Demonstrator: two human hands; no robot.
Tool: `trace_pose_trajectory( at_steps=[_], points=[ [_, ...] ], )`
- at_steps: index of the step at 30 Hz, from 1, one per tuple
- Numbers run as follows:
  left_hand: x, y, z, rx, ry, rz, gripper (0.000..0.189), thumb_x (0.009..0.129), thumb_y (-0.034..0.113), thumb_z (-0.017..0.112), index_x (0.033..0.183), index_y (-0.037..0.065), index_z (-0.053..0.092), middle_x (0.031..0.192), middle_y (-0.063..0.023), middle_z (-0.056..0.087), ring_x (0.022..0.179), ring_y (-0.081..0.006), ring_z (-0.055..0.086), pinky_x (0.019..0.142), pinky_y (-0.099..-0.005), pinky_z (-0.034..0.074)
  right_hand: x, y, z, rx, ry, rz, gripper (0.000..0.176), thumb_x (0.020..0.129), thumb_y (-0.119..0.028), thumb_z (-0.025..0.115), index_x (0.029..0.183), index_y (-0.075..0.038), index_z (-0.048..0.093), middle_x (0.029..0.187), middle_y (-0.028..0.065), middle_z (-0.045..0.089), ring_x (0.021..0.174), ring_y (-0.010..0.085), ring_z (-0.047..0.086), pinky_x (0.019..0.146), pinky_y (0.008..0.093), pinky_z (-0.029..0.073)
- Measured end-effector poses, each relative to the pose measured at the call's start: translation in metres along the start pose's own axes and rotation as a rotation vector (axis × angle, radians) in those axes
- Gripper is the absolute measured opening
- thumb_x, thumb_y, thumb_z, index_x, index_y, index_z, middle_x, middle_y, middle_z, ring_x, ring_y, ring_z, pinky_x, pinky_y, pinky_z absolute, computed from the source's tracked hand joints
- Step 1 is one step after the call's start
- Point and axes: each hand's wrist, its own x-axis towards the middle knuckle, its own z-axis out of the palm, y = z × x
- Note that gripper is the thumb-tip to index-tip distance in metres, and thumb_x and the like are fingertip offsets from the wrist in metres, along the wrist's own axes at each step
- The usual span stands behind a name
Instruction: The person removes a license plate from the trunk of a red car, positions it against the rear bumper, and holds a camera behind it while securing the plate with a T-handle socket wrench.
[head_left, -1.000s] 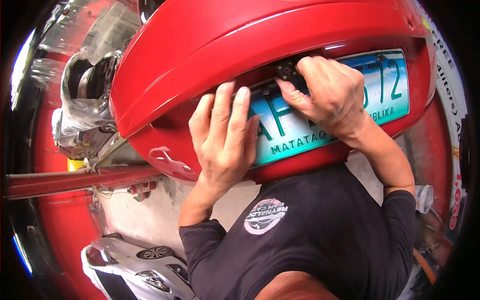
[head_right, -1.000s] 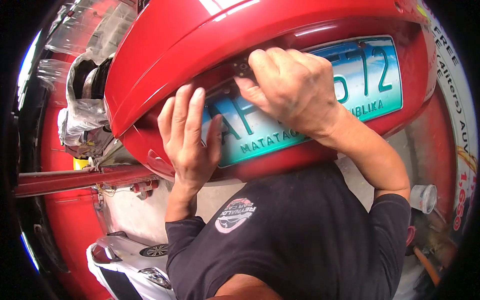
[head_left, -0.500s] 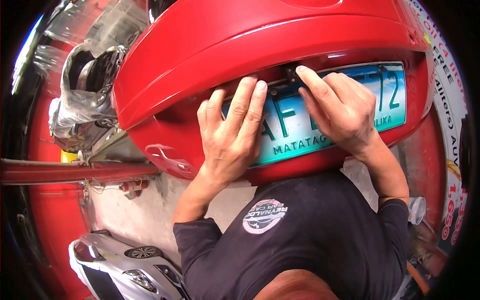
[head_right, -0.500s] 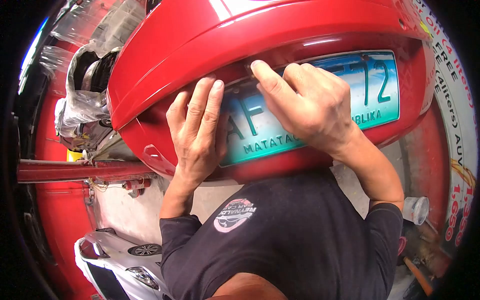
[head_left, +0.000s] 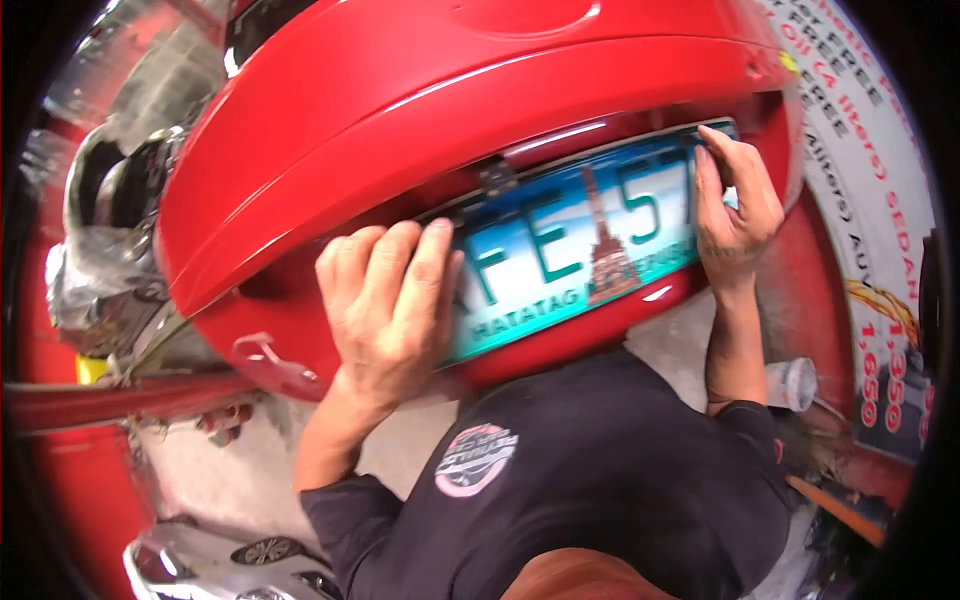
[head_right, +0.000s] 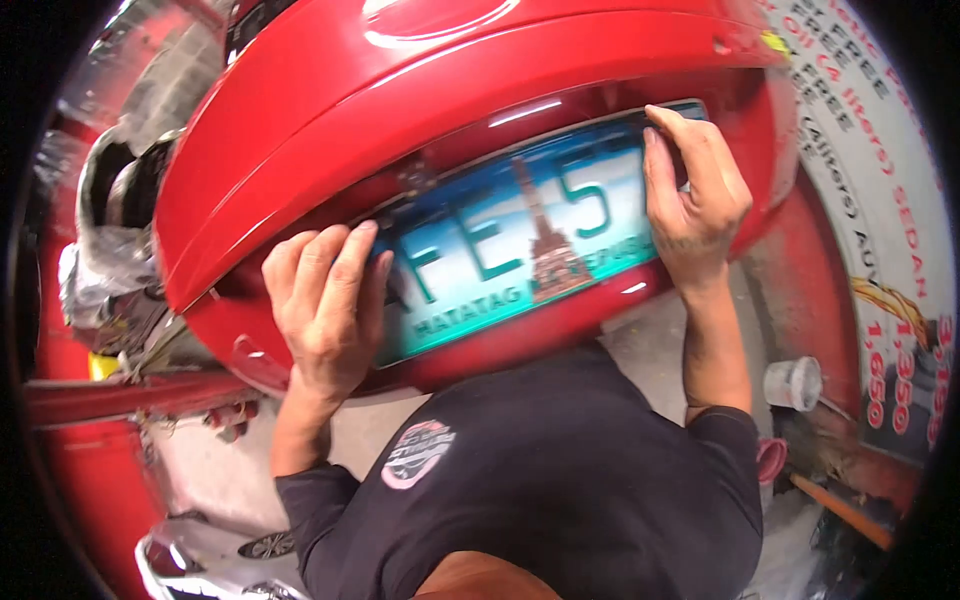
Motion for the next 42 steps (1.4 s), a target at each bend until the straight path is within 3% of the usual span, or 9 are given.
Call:
trace_pose_trajectory(
  at_steps=[3, 11, 16, 22, 28, 31, 34, 40, 42],
  points=[
    [0.014, -0.003, 0.006, 0.002, -0.026, 0.019, 0.031, 0.082, 0.013, 0.082, 0.107, 0.002, 0.069, 0.091, -0.0101, 0.064, 0.081, -0.0276, 0.058, 0.076, -0.0413, 0.044, 0.000, 0.013, -0.010, 0.035, -0.030, 0.213, 0.023, 0.089, 0.006, 0.069, 0.111, 0.002, 0.070, 0.092, 0.0127, 0.069, 0.074, 0.0204, 0.066, 0.066, 0.0300, 0.053],
    [0.015, -0.010, 0.021, 0.096, 0.082, 0.064, 0.020, 0.087, 0.017, 0.078, 0.091, 0.003, 0.065, 0.077, -0.0078, 0.054, 0.067, -0.0244, 0.049, 0.059, -0.0373, 0.035, 0.021, 0.008, -0.014, 0.038, -0.306, 0.123, 0.022, 0.087, 0.004, 0.070, 0.109, 0.002, 0.069, 0.097, 0.0117, 0.066, 0.068, 0.0190, 0.064, 0.059, 0.0308, 0.050],
    [0.010, -0.005, 0.018, 0.095, -0.024, 0.012, 0.018, 0.086, 0.009, 0.079, 0.093, 0.001, 0.065, 0.080, -0.0102, 0.059, 0.068, -0.0269, 0.052, 0.062, -0.0383, 0.041, 0.025, 0.018, -0.004, -0.004, -0.275, -0.081, 0.013, 0.087, 0.005, 0.072, 0.098, 0.002, 0.066, 0.087, 0.0138, 0.064, 0.070, 0.0276, 0.064, 0.063, 0.0348, 0.051],
    [0.009, -0.012, 0.016, 0.022, -0.069, 0.066, 0.023, 0.083, 0.002, 0.077, 0.103, -0.002, 0.066, 0.086, -0.0125, 0.061, 0.071, -0.0275, 0.055, 0.062, -0.0389, 0.042, 0.024, 0.025, -0.005, -0.060, -0.354, -0.069, 0.012, 0.087, 0.002, 0.074, 0.093, 0.002, 0.063, 0.082, 0.0128, 0.061, 0.067, 0.0273, 0.061, 0.061, 0.0344, 0.048],
    [0.010, -0.013, 0.014, -0.035, 0.009, 0.022, 0.026, 0.082, 0.006, 0.082, 0.100, -0.001, 0.066, 0.086, -0.0132, 0.061, 0.070, -0.0278, 0.056, 0.061, -0.0389, 0.044, 0.028, 0.010, -0.007, 0.140, -0.288, 0.159, 0.014, 0.087, 0.001, 0.075, 0.088, 0.002, 0.060, 0.077, 0.0122, 0.056, 0.064, 0.0268, 0.057, 0.058, 0.0356, 0.045],
    [0.009, -0.012, 0.017, -0.014, 0.000, 0.055, 0.024, 0.082, 0.004, 0.080, 0.100, -0.002, 0.065, 0.087, -0.0139, 0.061, 0.071, -0.0282, 0.056, 0.063, -0.0390, 0.044, 0.025, 0.025, -0.001, 0.091, -0.241, -0.103, 0.014, 0.086, 0.002, 0.075, 0.090, 0.002, 0.062, 0.076, 0.0120, 0.056, 0.062, 0.0251, 0.056, 0.057, 0.0354, 0.045],
    [0.008, -0.017, 0.021, 0.034, 0.032, 0.144, 0.024, 0.080, 0.005, 0.075, 0.101, -0.002, 0.066, 0.088, -0.0120, 0.060, 0.071, -0.0237, 0.053, 0.061, -0.0361, 0.039, 0.020, 0.031, -0.002, -0.008, -0.312, -0.097, 0.014, 0.086, 0.003, 0.074, 0.097, 0.002, 0.065, 0.080, 0.0124, 0.059, 0.062, 0.0244, 0.057, 0.058, 0.0343, 0.046],
    [0.009, -0.012, 0.013, -0.028, 0.070, 0.016, 0.025, 0.082, 0.003, 0.080, 0.102, -0.004, 0.066, 0.087, -0.0138, 0.062, 0.067, -0.0272, 0.055, 0.059, -0.0383, 0.043, 0.027, 0.012, -0.004, 0.144, -0.303, 0.150, 0.014, 0.087, 0.002, 0.074, 0.096, 0.001, 0.062, 0.078, 0.0127, 0.056, 0.064, 0.0269, 0.057, 0.058, 0.0359, 0.046],
    [0.009, -0.018, 0.014, -0.018, -0.018, 0.058, 0.025, 0.082, 0.007, 0.082, 0.100, -0.003, 0.066, 0.085, -0.0126, 0.061, 0.065, -0.0262, 0.054, 0.057, -0.0379, 0.043, 0.026, 0.022, 0.002, 0.031, -0.273, -0.157, 0.015, 0.087, 0.001, 0.075, 0.095, 0.001, 0.062, 0.078, 0.0127, 0.055, 0.061, 0.0262, 0.056, 0.056, 0.0366, 0.045]
  ],
)
